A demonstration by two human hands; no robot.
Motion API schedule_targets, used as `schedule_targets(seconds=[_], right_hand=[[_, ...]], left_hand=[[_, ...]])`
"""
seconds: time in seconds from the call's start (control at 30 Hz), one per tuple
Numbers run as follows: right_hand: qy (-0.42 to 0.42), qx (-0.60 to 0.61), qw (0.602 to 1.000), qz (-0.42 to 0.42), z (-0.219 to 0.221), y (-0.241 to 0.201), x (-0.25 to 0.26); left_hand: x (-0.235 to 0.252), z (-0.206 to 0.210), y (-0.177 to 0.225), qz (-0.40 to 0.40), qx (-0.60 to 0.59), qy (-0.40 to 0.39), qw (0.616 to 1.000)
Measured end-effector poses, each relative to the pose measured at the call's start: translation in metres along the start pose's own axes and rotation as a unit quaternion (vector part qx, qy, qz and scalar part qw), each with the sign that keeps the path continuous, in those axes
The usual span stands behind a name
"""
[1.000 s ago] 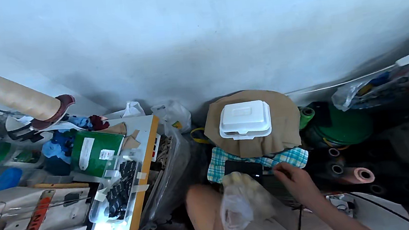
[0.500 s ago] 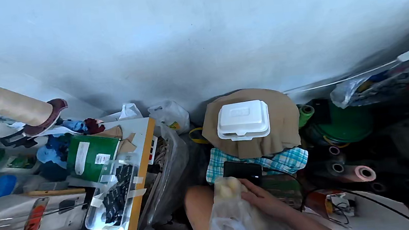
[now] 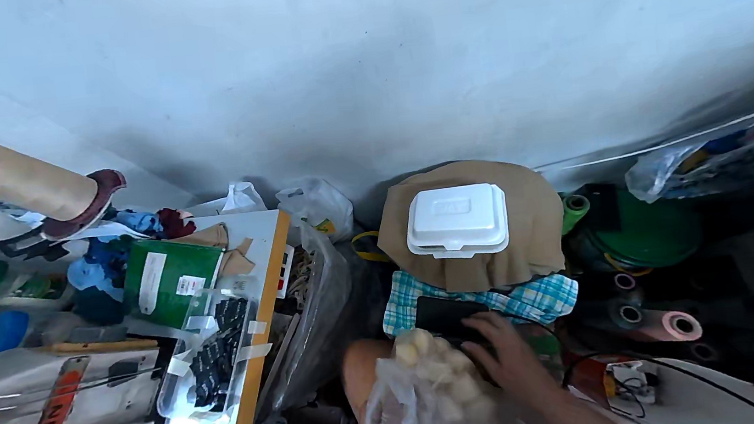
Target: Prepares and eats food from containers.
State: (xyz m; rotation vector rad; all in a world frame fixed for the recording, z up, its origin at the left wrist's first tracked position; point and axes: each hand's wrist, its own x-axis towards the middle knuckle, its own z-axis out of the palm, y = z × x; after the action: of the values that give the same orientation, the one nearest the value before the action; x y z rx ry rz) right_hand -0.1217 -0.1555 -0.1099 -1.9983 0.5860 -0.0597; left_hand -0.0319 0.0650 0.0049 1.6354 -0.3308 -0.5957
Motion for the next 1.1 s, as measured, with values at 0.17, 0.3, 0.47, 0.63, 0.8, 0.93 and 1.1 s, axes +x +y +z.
schedule_targets(seconds=[0.17,0.3,0.47,0.63,0.8,0.93,1.1], right_hand=[[-0.038,-0.167,0.984,0.056,-0.011,0.023,0.023],[-0.072,-0.224,0.971,0.043,0.000,0.018,0.035],[-0.118,-0.239,0.962,0.059,0.004,0.017,0.051],[-0.166,-0.273,0.944,0.085,0.003,-0.008,0.057],[-0.156,-0.285,0.943,0.077,0.007,-0.011,0.051],[-0.140,-0.283,0.946,0.073,0.003,-0.007,0.048],[0.116,0.005,0.993,0.027,-0.007,-0.013,0.048]], left_hand=[[0.002,0.005,0.000,-0.027,-0.030,0.009,0.999],[0.002,0.003,-0.001,-0.022,-0.038,0.008,0.999],[0.003,-0.003,-0.011,-0.003,-0.058,-0.027,0.998],[-0.001,-0.003,-0.006,-0.003,-0.011,-0.025,1.000],[-0.012,-0.007,0.024,0.001,-0.057,0.025,0.998],[-0.032,-0.021,0.037,0.083,-0.057,-0.023,0.995],[-0.033,-0.023,0.025,0.051,-0.007,0.002,0.999]])
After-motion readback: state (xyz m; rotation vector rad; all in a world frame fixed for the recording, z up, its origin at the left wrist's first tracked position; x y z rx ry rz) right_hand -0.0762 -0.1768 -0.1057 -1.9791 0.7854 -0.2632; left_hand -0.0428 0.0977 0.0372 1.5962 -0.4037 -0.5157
